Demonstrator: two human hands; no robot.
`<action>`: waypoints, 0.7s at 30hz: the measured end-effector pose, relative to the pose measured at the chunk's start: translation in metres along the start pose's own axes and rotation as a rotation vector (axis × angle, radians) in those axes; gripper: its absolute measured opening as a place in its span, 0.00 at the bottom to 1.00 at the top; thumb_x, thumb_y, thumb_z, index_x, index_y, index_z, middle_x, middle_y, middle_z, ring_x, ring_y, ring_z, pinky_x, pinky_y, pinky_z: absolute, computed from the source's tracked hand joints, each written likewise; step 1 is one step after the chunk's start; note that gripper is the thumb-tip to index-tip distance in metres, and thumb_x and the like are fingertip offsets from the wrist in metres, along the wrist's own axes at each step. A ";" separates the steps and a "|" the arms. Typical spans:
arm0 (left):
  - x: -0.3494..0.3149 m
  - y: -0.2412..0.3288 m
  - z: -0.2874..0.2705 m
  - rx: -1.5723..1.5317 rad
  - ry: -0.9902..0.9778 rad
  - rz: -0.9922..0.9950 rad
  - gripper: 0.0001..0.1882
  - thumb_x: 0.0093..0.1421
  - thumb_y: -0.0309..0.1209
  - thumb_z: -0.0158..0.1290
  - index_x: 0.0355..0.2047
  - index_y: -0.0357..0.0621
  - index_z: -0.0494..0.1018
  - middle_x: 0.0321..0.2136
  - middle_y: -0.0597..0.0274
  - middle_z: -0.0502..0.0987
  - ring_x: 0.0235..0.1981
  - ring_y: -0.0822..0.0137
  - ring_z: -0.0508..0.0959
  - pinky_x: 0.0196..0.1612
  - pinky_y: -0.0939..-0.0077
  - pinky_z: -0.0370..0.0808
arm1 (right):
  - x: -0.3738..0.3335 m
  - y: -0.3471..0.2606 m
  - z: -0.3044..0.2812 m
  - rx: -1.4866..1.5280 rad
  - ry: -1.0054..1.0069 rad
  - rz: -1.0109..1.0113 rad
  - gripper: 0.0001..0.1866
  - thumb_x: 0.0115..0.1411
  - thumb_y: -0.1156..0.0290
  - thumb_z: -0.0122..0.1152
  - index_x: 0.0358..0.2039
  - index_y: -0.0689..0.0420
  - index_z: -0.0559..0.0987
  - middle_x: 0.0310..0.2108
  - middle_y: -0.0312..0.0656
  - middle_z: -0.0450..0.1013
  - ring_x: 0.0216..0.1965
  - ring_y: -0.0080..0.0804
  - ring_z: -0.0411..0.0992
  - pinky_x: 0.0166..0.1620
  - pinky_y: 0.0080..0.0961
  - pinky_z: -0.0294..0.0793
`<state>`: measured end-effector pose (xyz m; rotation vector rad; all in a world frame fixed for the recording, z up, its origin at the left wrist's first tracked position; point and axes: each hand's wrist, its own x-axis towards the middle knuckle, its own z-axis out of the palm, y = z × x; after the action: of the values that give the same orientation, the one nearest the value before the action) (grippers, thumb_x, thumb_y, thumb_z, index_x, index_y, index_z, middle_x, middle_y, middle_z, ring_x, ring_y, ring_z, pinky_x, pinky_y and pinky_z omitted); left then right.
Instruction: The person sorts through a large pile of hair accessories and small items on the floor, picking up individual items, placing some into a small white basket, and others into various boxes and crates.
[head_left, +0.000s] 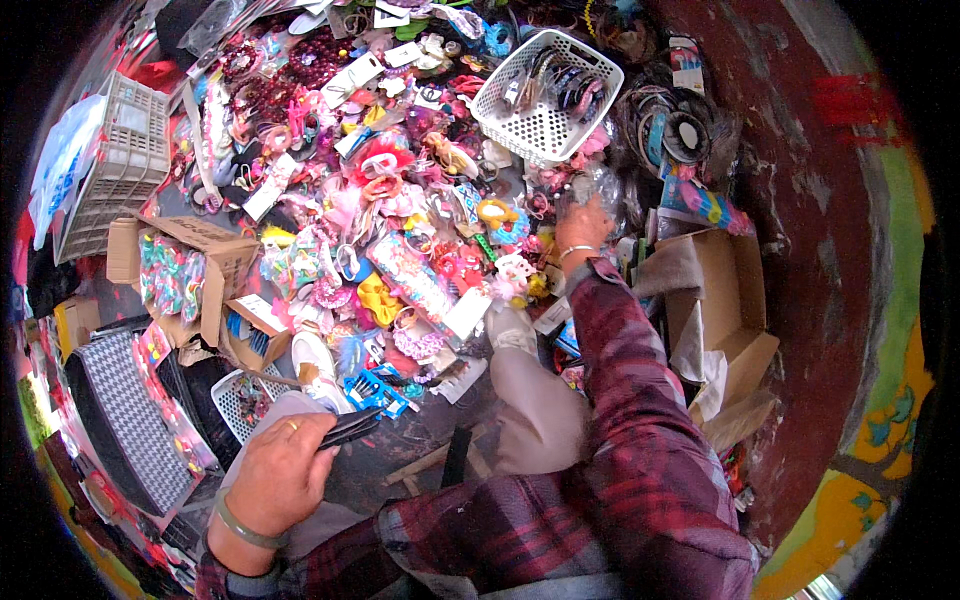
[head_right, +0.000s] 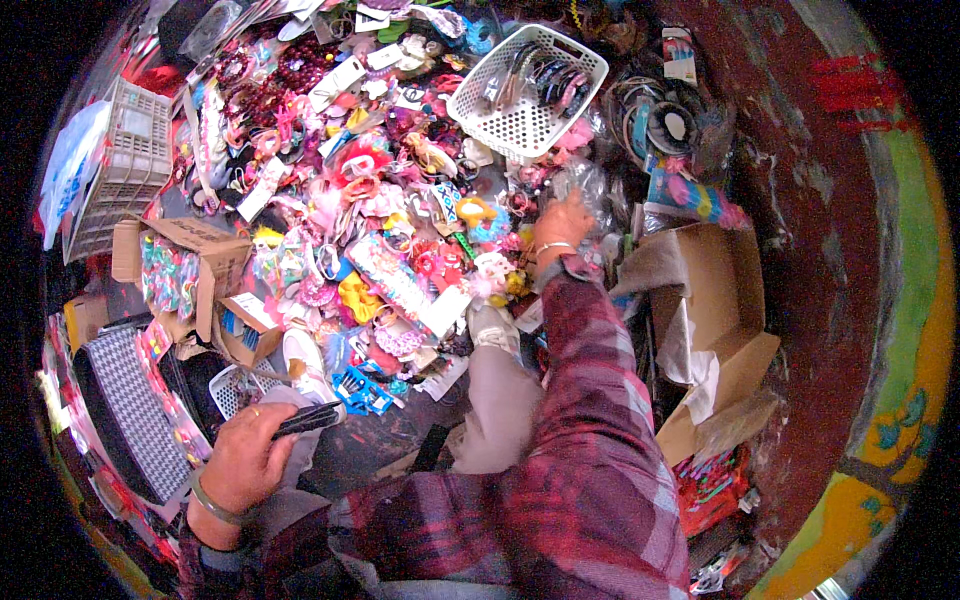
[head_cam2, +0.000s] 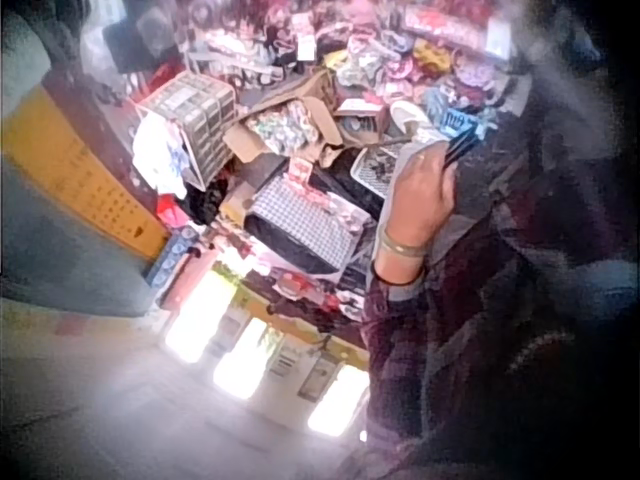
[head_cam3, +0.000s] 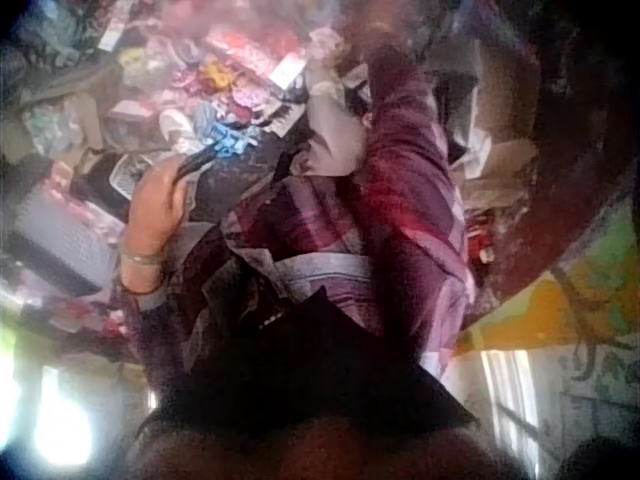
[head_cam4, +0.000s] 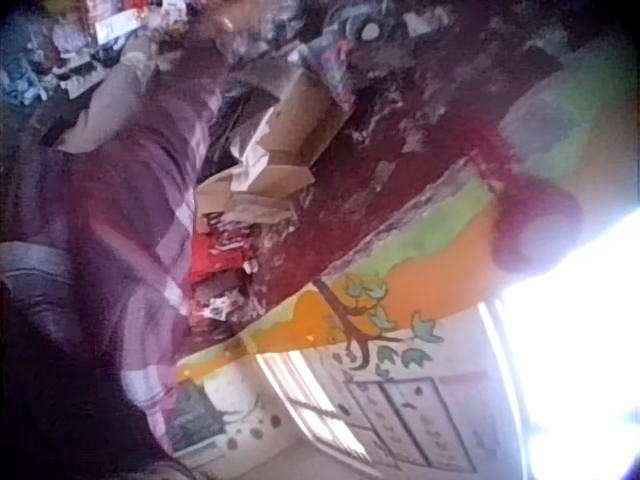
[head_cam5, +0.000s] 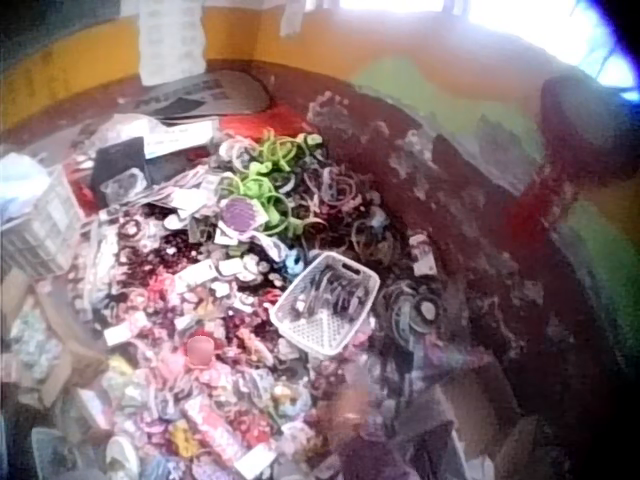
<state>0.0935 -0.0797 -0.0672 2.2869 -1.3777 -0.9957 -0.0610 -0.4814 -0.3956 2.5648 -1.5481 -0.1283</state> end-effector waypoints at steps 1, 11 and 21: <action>-0.001 0.000 0.000 -0.015 -0.006 -0.018 0.17 0.49 0.25 0.54 0.41 0.38 0.69 0.34 0.47 0.74 0.37 0.49 0.74 0.42 0.62 0.71 | -0.002 0.004 -0.012 0.069 0.003 -0.003 0.10 0.45 0.66 0.59 0.29 0.52 0.81 0.50 0.44 0.64 0.42 0.44 0.69 0.42 0.42 0.66; 0.002 0.003 0.001 -0.025 -0.008 -0.006 0.17 0.48 0.24 0.53 0.40 0.37 0.68 0.34 0.46 0.74 0.37 0.48 0.74 0.43 0.61 0.70 | -0.011 0.111 -0.024 0.969 0.173 0.105 0.08 0.44 0.72 0.60 0.27 0.57 0.78 0.27 0.37 0.69 0.29 0.26 0.68 0.35 0.22 0.68; 0.004 0.006 0.000 0.005 -0.013 0.016 0.16 0.50 0.26 0.53 0.41 0.37 0.68 0.34 0.47 0.73 0.37 0.48 0.74 0.43 0.61 0.70 | -0.015 0.108 -0.087 1.938 -0.743 0.495 0.10 0.46 0.72 0.55 0.31 0.60 0.75 0.30 0.39 0.73 0.32 0.29 0.71 0.39 0.24 0.71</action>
<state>0.0905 -0.0861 -0.0654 2.2736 -1.4023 -1.0048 -0.1496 -0.5111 -0.2918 2.8627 -3.8926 1.1671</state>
